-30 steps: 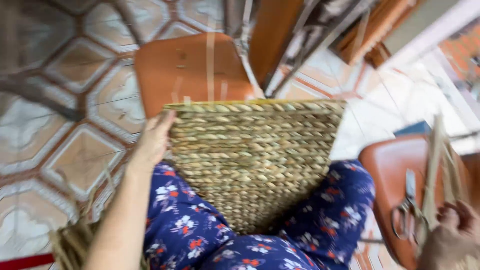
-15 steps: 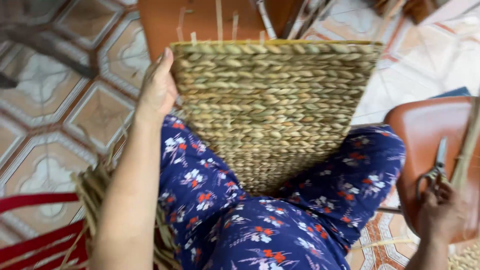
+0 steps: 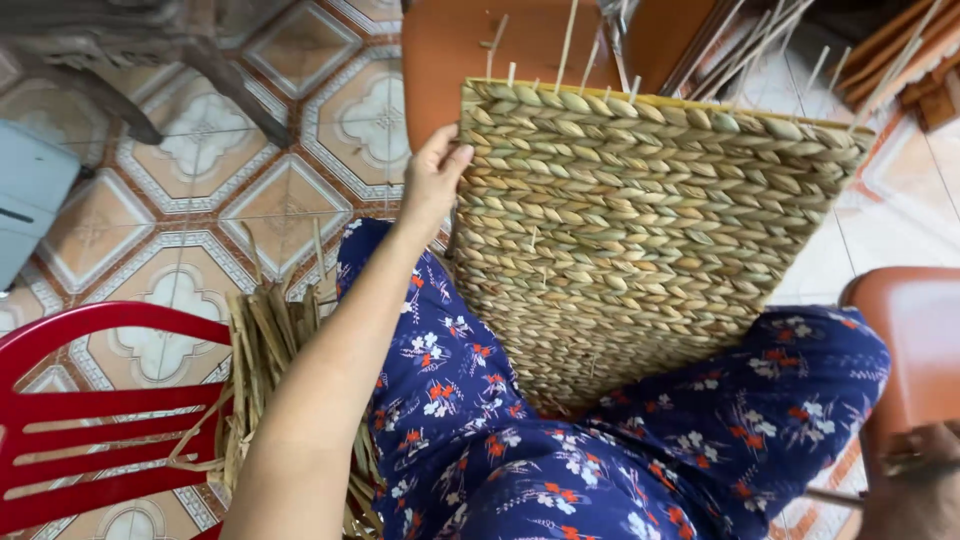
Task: Weaving a mat from dried grass or leaf strips using a metal frame and scissors.
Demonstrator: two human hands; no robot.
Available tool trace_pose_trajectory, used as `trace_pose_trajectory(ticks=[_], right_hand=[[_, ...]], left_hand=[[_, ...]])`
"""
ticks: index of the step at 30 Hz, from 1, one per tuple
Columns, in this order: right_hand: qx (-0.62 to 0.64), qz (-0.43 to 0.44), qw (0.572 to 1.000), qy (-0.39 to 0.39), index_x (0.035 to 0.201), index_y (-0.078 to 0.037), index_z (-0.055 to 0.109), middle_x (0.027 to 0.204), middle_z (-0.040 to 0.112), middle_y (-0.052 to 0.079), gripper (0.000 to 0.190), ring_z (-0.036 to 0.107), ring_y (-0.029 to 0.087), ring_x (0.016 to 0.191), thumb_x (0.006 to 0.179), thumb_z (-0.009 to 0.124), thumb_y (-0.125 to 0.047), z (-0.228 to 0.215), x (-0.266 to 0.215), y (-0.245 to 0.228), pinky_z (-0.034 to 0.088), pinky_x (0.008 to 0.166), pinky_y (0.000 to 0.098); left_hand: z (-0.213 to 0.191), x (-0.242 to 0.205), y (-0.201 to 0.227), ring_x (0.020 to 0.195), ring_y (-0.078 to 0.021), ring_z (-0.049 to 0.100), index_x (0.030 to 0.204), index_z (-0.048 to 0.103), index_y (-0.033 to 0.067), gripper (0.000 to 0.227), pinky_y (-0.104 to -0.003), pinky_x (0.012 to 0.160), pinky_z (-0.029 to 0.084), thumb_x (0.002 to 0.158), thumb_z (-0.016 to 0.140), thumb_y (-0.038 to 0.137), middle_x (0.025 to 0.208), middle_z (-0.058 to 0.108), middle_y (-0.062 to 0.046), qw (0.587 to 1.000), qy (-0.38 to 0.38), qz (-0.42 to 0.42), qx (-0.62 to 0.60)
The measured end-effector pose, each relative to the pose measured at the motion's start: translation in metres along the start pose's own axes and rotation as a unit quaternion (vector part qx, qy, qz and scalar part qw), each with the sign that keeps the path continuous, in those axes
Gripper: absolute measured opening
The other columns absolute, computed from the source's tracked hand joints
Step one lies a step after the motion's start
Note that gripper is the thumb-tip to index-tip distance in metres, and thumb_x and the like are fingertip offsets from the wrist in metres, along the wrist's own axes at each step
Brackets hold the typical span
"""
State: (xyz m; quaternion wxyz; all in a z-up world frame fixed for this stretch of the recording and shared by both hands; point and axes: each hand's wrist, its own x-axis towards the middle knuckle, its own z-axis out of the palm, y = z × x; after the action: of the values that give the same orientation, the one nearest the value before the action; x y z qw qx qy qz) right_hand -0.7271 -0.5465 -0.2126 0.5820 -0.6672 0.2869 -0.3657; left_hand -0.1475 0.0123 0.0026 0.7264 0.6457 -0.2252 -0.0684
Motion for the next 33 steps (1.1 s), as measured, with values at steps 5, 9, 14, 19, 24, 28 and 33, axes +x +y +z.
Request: trace_pose_trajectory(ticks=[5,9,14,19,24,28,33], right_hand=[[0.082,-0.033,0.996,0.003,0.139,0.01,0.051,0.11,0.058,0.016,0.033,0.063,0.018,0.088,0.107,0.06,0.009,0.241,-0.062,-0.189,0.052,0.073,0.0262],[0.033,-0.085,0.995,-0.027,0.144,0.003,0.048,0.124,0.068,0.013,0.039,0.075,0.017,0.095,0.109,0.059,0.012,0.301,-0.041,-0.213,0.062,0.079,0.0244],[-0.223,-0.207,0.949,-0.088,0.145,-0.003,0.055,0.114,0.07,0.01,0.048,0.069,0.015,0.091,0.1,0.07,0.006,0.353,-0.039,-0.228,0.057,0.074,0.0266],[-0.207,-0.183,0.954,-0.116,0.139,-0.005,0.061,0.107,0.064,0.008,0.051,0.065,0.012,0.089,0.091,0.075,0.005,0.358,-0.032,-0.215,0.055,0.075,0.027],[-0.195,-0.147,0.963,-0.116,0.138,-0.006,0.064,0.102,0.061,0.007,0.049,0.064,0.012,0.089,0.092,0.075,0.003,0.352,-0.03,-0.202,0.054,0.078,0.0269],[-0.208,-0.152,0.959,-0.115,0.138,-0.005,0.064,0.101,0.06,0.005,0.049,0.064,0.012,0.09,0.091,0.076,0.002,0.352,-0.034,-0.205,0.054,0.078,0.0267],[-0.206,-0.157,0.959,-0.115,0.137,-0.005,0.064,0.101,0.059,0.003,0.05,0.063,0.011,0.089,0.09,0.076,0.002,0.354,-0.036,-0.217,0.054,0.076,0.0265]], left_hand=[[0.003,0.001,-0.008,0.103,-0.0106,0.067,0.134,0.063,0.0015,0.032,-0.026,0.092,0.054,0.102,0.061,0.008,0.116,0.073,-0.006,0.998,0.041,0.009,0.05],[0.013,-0.001,0.021,0.104,-0.0145,0.071,0.129,0.064,0.004,0.028,-0.028,0.092,0.056,0.101,0.063,0.009,0.115,0.076,-0.006,0.987,0.035,0.041,0.152],[0.067,-0.006,0.088,0.099,-0.0249,0.067,0.12,0.07,0.0138,0.024,-0.036,0.081,0.056,0.096,0.07,0.017,0.106,0.066,-0.006,0.847,0.146,0.26,0.44],[0.095,0.041,0.064,0.1,-0.0255,0.064,0.109,0.074,0.0169,0.018,-0.04,0.087,0.055,0.091,0.076,0.022,0.1,0.064,-0.002,0.837,0.098,0.297,0.448],[0.11,0.04,0.076,0.099,-0.0242,0.061,0.089,0.072,0.0175,0.011,-0.04,0.082,0.054,0.084,0.08,0.023,0.096,0.063,0.0,0.836,0.094,0.238,0.486],[0.111,0.042,0.064,0.09,-0.0233,0.063,0.091,0.061,0.0161,0.014,-0.042,0.079,0.053,0.088,0.074,0.017,0.09,0.068,0.003,0.79,0.106,0.362,0.484],[0.111,0.059,0.066,0.071,-0.022,0.066,0.095,0.057,0.0188,0.013,-0.042,0.068,0.054,0.093,0.07,0.02,0.071,0.067,0.0,0.78,0.133,0.354,0.498]])
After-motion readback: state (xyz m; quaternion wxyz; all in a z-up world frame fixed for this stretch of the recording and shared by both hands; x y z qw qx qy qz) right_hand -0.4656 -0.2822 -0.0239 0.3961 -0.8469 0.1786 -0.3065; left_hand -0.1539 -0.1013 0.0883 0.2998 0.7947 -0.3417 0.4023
